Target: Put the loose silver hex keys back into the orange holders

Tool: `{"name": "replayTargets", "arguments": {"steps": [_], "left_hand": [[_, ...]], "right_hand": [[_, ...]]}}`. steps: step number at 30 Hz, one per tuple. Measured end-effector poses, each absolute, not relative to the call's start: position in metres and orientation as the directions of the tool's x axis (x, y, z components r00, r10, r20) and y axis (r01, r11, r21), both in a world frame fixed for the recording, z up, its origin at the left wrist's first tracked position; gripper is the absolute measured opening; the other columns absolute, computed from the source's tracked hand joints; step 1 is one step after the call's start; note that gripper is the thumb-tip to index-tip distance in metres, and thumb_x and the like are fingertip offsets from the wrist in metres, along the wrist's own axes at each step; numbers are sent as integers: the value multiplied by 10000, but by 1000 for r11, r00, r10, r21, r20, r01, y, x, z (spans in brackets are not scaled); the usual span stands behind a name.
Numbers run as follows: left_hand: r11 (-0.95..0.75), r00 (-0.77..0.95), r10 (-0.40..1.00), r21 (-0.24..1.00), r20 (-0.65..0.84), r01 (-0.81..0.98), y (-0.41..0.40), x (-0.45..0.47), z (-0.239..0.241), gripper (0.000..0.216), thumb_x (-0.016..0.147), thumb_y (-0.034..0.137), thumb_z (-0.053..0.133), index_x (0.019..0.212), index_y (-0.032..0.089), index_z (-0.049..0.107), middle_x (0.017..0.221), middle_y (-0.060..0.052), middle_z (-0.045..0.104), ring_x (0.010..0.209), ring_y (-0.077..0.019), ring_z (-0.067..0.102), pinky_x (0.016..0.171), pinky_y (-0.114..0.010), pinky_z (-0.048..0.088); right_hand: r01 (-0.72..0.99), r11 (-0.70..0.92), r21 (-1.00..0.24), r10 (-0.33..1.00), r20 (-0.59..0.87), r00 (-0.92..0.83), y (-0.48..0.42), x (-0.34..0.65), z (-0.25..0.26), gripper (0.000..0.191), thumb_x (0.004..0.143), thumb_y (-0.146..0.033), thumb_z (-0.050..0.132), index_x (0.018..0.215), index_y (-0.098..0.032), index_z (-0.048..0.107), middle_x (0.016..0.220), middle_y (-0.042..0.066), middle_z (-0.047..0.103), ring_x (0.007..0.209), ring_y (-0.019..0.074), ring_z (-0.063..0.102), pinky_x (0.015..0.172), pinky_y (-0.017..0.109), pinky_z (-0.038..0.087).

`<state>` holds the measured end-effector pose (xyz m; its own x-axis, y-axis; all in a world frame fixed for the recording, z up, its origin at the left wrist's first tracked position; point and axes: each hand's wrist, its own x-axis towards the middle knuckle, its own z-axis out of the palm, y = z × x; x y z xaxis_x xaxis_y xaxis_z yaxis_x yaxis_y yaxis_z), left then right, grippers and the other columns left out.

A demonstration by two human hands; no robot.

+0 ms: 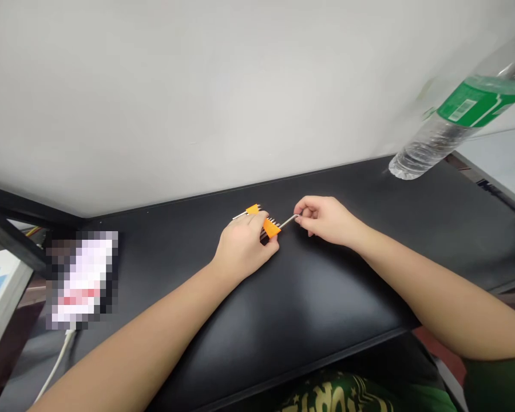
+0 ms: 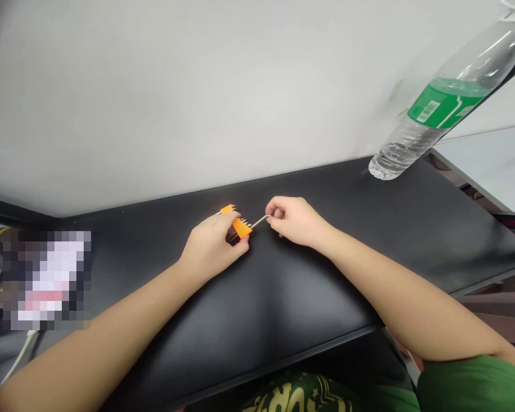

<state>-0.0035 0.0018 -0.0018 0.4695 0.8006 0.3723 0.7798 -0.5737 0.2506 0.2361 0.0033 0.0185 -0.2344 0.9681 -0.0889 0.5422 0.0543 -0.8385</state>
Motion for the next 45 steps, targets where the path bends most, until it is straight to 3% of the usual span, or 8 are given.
{"name": "replayTargets", "arguments": {"steps": [8, 11, 16, 21, 26, 33, 38, 45], "left_hand": [[-580, 483, 795, 228, 368, 782, 5, -5, -1, 348, 825, 319, 666, 1150, 196, 664, 981, -89, 756, 899, -279, 728, 822, -394, 585], [-604, 489, 779, 264, 392, 752, 5, -6, -2, 395, 835, 326, 675, 1203, 184, 656, 1073, -104, 761, 982, -287, 736, 860, -399, 594], [-669, 499, 726, 317, 474, 673, 3, -5, -4, 475, 865, 336, 693, 1302, 166, 620, 1122, -103, 769, 1064, -275, 735, 956, -403, 590], [-700, 500, 701, 360, 508, 617, 0, -2, -4, 516, 881, 312, 689, 1368, 190, 569, 1130, -75, 771, 1026, -239, 744, 929, -365, 599], [-648, 444, 754, 437, 483, 624, -3, 0, -1, 485, 840, 303, 727, 1298, 219, 590, 1153, -48, 762, 1111, -244, 723, 982, -362, 581], [-661, 447, 739, 411, 504, 628, -3, 0, -3, 460, 825, 301, 750, 1251, 200, 609, 1095, -61, 763, 1018, -240, 738, 938, -367, 586], [-742, 517, 655, 340, 551, 578, -5, 1, -2, 447, 853, 258, 728, 1274, 207, 586, 1093, -69, 759, 1014, -242, 737, 979, -400, 561], [-752, 519, 643, 336, 563, 567, -6, 2, 3, 424, 831, 258, 731, 1230, 205, 597, 992, -44, 747, 911, -219, 722, 894, -373, 568]], "right_hand": [[870, 185, -457, 973, -40, -228, 15, 263, 30, 51, 840, -211, 618, 827, -231, 663, 721, -11, 688, 658, 170, 623, 605, 292, 441], [889, 291, -353, 954, 35, -298, 14, 262, 30, 97, 888, -295, 638, 889, -211, 686, 924, 53, 712, 739, 194, 631, 655, 326, 468], [620, 495, -608, 856, 221, -467, 2, 241, 27, 321, 952, -350, 646, 1237, -202, 631, 1205, 88, 666, 835, 164, 652, 741, 310, 541], [412, 382, -827, 857, 149, -494, -3, 221, 20, 416, 1026, -364, 551, 1416, -225, 503, 1201, 84, 677, 796, 145, 667, 744, 314, 553], [380, 205, -902, 912, 36, -408, -6, 213, 21, 320, 1026, -378, 543, 1302, -216, 551, 777, -34, 631, 597, 111, 565, 598, 251, 469], [269, 6, -963, 893, -116, -434, -7, 213, 22, 306, 994, -502, 584, 1070, -208, 625, 699, -58, 553, 514, 94, 473, 509, 239, 394], [349, 140, -927, 948, 24, -319, -7, 204, 18, 441, 1027, -542, 503, 750, -199, 484, 702, -42, 487, 649, 108, 433, 605, 239, 361], [219, 71, -973, 954, 3, -299, -8, 199, 13, 509, 989, -609, 553, 701, -203, 444, 636, -55, 419, 577, 95, 376, 530, 227, 310]]}}
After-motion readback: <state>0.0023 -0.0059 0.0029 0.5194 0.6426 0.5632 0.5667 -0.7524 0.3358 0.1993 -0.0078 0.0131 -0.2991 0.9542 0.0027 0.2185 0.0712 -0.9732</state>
